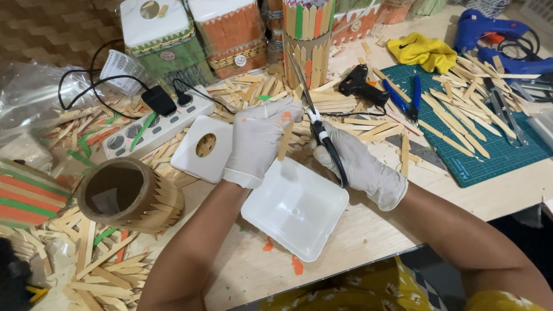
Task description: The person assembles a small white box by cutting wooden sticks with scissors and attaching them to the box edges using a hot glue gun. The person repeatedly trims sticks to size and glues them around the box perimeter.
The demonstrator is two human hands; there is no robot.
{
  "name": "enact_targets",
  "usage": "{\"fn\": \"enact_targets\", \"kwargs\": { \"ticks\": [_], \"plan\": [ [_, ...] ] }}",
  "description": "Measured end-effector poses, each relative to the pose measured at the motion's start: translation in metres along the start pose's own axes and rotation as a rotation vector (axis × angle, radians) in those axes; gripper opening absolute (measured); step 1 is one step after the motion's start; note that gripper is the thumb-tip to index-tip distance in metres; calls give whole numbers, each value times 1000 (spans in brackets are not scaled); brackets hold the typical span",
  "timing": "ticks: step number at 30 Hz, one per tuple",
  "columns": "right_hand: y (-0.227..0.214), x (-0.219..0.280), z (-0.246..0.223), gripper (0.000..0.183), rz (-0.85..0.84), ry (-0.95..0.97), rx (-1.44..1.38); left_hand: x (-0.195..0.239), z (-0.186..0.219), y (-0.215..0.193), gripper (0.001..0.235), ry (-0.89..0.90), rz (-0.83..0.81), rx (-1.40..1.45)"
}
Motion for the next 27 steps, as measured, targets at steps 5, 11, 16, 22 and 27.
{"fn": "enact_targets", "kwargs": {
  "ticks": [5,11,16,22,27],
  "plan": [
    [0,1,7,28,9,-2,-66,12,8,8,32,-2,6,61],
    [-1,-2,4,31,13,4,-114,11,20,6,26,100,-83,54],
    [0,1,7,29,19,14,-78,9,13,4,25,114,-76,40],
    [-2,-3,-14,40,5,-3,19,12,17,4,28,91,-84,34],
    [-2,0,-14,36,16,38,118,6,11,6,28,88,-91,49]
  ]
}}
Point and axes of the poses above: each hand's wrist, its own x-axis away from the middle knuckle, its own y-axis out of the palm, z = x × y, the point moved 8 cm from there along -x, towards the middle knuckle, and after that the axes turned 6 degrees about -z, right-handed, at the moved point
